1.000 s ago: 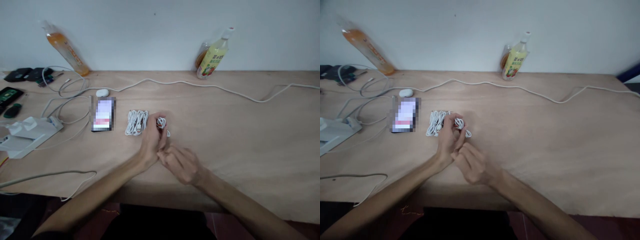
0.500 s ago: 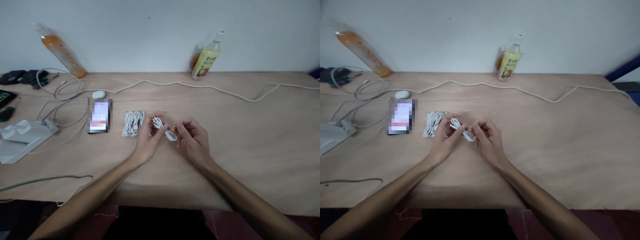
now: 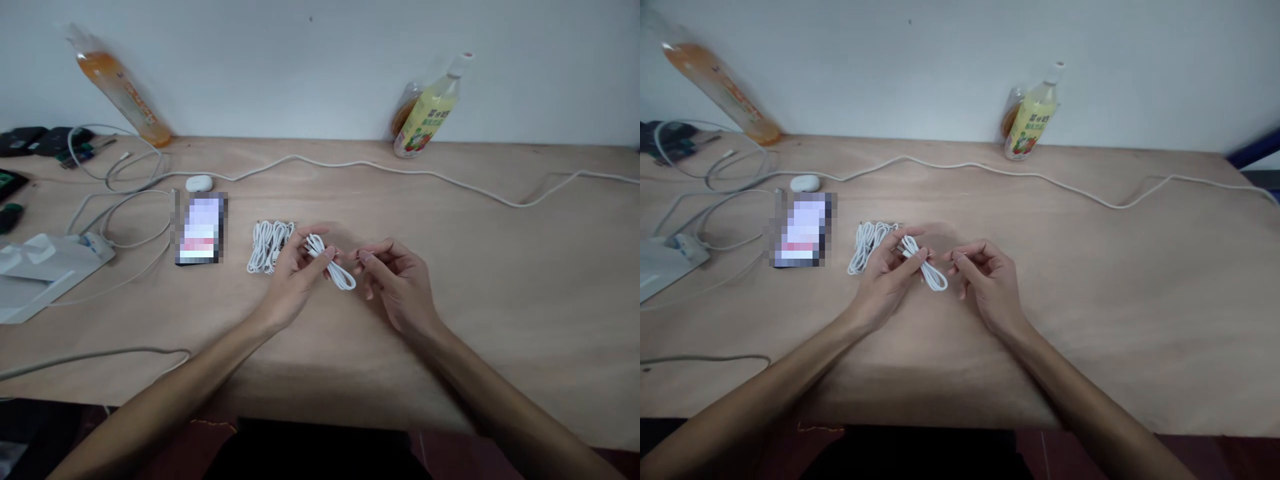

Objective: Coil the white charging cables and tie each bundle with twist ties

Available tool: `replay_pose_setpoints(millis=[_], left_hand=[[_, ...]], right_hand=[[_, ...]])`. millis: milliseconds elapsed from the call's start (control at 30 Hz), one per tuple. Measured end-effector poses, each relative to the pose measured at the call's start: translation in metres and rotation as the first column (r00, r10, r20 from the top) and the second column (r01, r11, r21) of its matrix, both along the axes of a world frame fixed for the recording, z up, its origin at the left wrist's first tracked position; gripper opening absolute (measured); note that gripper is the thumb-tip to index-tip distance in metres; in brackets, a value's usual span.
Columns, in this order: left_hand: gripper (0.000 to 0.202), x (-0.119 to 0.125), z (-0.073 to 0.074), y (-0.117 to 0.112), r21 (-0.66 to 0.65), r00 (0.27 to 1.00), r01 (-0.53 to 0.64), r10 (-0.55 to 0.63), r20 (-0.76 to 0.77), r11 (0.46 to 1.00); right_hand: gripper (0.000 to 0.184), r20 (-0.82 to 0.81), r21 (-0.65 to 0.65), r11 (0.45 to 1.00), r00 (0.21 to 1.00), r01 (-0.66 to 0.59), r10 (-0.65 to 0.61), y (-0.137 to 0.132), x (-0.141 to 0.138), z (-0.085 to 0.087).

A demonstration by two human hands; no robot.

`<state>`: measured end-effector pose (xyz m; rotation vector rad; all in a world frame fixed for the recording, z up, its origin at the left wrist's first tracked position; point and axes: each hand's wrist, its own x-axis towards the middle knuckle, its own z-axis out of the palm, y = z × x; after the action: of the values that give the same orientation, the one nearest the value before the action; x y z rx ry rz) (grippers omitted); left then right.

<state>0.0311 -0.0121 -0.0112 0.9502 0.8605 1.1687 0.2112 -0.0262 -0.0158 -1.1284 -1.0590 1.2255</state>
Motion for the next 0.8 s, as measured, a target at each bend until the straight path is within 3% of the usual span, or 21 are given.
replay_pose_setpoints(millis=[333,533,700,800], left_hand=[[0.041,0.000,0.000,-0.006,-0.069,0.999,0.049,-0.050,-0.015,0.996],[0.044,0.000,-0.004,-0.007,-0.131,0.996,0.081,-0.087,-0.038,0.988],[0.041,0.000,-0.003,-0.009,-0.144,0.989,0.108,-0.121,-0.087,0.984],[0.040,-0.001,-0.003,-0.010,-0.153,0.985,0.113,-0.132,-0.116,0.982]], right_hand=[[0.030,0.085,-0.049,0.997,0.995,-0.057,0.061,0.000,0.003,0.001],[0.021,0.205,0.034,0.999,0.979,0.011,-0.018,0.007,0.007,0.005],[0.018,0.372,0.120,0.992,0.925,0.038,-0.081,0.040,0.025,-0.001],[0.017,0.516,0.231,0.973,0.846,0.014,-0.135,0.072,0.041,-0.007]])
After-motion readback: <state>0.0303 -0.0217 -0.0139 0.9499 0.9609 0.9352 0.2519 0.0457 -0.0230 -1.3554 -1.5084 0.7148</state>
